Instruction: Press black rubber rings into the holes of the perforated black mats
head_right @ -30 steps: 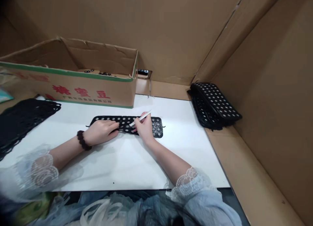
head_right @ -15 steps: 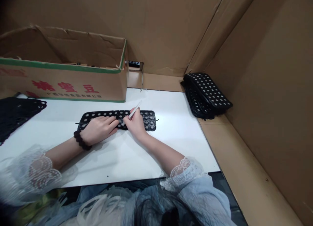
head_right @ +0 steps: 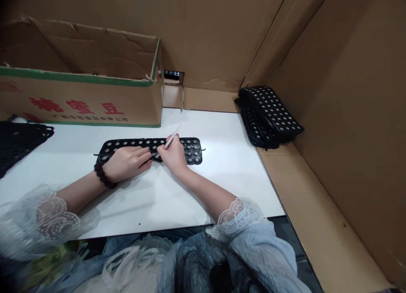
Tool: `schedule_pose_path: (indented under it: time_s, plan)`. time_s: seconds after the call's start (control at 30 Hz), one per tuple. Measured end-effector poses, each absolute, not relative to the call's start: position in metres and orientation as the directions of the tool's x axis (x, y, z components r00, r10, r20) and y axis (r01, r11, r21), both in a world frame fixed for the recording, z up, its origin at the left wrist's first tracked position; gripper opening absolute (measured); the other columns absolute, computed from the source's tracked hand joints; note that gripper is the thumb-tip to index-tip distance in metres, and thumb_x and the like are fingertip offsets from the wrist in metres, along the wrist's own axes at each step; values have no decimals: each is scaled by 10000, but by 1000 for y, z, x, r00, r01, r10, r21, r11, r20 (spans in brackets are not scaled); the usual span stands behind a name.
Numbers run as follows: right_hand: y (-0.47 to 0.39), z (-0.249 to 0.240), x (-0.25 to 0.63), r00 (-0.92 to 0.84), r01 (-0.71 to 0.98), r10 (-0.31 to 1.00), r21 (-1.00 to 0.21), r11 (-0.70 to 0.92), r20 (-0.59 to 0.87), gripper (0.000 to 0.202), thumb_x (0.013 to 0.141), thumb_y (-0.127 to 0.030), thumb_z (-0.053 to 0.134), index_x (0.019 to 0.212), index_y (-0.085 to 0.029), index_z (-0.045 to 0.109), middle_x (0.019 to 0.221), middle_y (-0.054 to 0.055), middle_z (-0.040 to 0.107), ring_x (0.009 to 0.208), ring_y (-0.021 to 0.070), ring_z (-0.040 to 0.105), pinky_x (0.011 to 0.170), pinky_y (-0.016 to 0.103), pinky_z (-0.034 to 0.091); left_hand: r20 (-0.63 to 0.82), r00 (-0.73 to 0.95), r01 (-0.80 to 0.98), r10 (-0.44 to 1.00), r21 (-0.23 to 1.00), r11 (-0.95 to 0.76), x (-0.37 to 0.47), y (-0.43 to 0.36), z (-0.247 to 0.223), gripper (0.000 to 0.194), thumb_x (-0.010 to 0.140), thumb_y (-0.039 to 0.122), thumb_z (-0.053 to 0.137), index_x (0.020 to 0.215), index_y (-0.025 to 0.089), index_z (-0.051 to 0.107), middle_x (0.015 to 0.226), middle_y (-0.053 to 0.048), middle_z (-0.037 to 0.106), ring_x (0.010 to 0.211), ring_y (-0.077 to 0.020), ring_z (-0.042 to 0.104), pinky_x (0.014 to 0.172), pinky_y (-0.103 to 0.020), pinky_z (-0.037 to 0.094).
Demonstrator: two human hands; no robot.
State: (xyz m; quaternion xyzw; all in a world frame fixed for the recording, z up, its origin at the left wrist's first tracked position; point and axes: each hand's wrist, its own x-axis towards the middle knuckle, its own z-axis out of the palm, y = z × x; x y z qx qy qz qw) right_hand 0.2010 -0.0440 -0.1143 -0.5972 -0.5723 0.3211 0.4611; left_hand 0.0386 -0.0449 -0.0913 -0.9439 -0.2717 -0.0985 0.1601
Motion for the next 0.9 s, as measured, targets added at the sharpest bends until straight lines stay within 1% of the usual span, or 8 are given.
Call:
schedule_pose_path:
  time_s: [0.1, 0.23, 0.4, 0.5, 0.57, 0.7, 0.77, 0.9]
  plan:
    - [-44, -112, 200, 150, 459, 975, -885, 78, 164, 191, 633, -230, 450, 787, -220, 337, 596, -57, 434, 515, 122, 445, 530, 239, 353, 289, 829, 549, 478, -258, -795, 40, -45, -92, 217, 808, 178, 385, 645, 158, 526, 636, -19, 560, 608, -141, 520, 561, -266, 379]
    - [-45, -110, 199, 73, 566, 975, -814, 134, 212, 197, 642, -215, 427, 815, -221, 333, 572, -60, 405, 509, 129, 433, 523, 237, 323, 334, 804, 583, 492, -280, -763, 46, -47, -93, 203, 784, 173, 402, 622, 162, 524, 604, -14, 560, 572, -147, 522, 519, -272, 362]
    - [-48, -109, 201, -17, 595, 973, -779, 196, 231, 206, 653, -194, 416, 841, -220, 336, 553, -65, 397, 463, 122, 415, 498, 237, 314, 410, 700, 703, 585, -251, -666, 49, -47, -96, 202, 767, 195, 417, 598, 157, 520, 565, -27, 548, 536, -148, 522, 476, -262, 336]
    - [-48, -110, 203, -37, 541, 968, -810, 226, 246, 194, 657, -198, 441, 823, -223, 343, 556, -67, 413, 478, 116, 436, 513, 238, 350, 380, 699, 705, 606, -224, -673, 44, -45, -94, 186, 778, 212, 417, 640, 154, 527, 611, -38, 558, 581, -157, 537, 501, -259, 359]
    - [-46, -112, 204, -1, 438, 972, -873, 213, 236, 188, 673, -222, 453, 819, -225, 335, 566, -69, 416, 485, 110, 453, 500, 230, 382, 308, 757, 645, 576, -209, -735, 38, -43, -91, 179, 798, 229, 409, 696, 153, 534, 677, -43, 569, 642, -163, 547, 555, -258, 392]
    - [-40, -114, 206, 106, 206, 989, -975, 83, 106, 222, 707, -283, 449, 853, -232, 289, 600, -69, 419, 469, 104, 493, 402, 210, 427, 202, 771, 632, 604, -115, -767, 34, -43, -84, 199, 829, 298, 406, 840, 145, 532, 821, -60, 576, 761, -185, 554, 647, -272, 432]
    - [-37, -114, 206, 96, 208, 992, -976, 61, 82, 234, 699, -284, 463, 851, -232, 292, 607, -65, 427, 464, 104, 502, 373, 208, 437, 172, 725, 686, 667, -83, -723, 39, -46, -82, 180, 819, 256, 417, 891, 132, 524, 875, -78, 570, 800, -197, 553, 673, -281, 442]
    - [-35, -112, 206, 67, 270, 995, -961, 57, 78, 216, 695, -263, 456, 838, -229, 299, 607, -59, 436, 456, 106, 502, 349, 209, 436, 146, 674, 739, 725, -139, -659, 53, -51, -83, 151, 771, 128, 400, 826, 111, 539, 845, -101, 567, 809, -224, 542, 728, -317, 441]
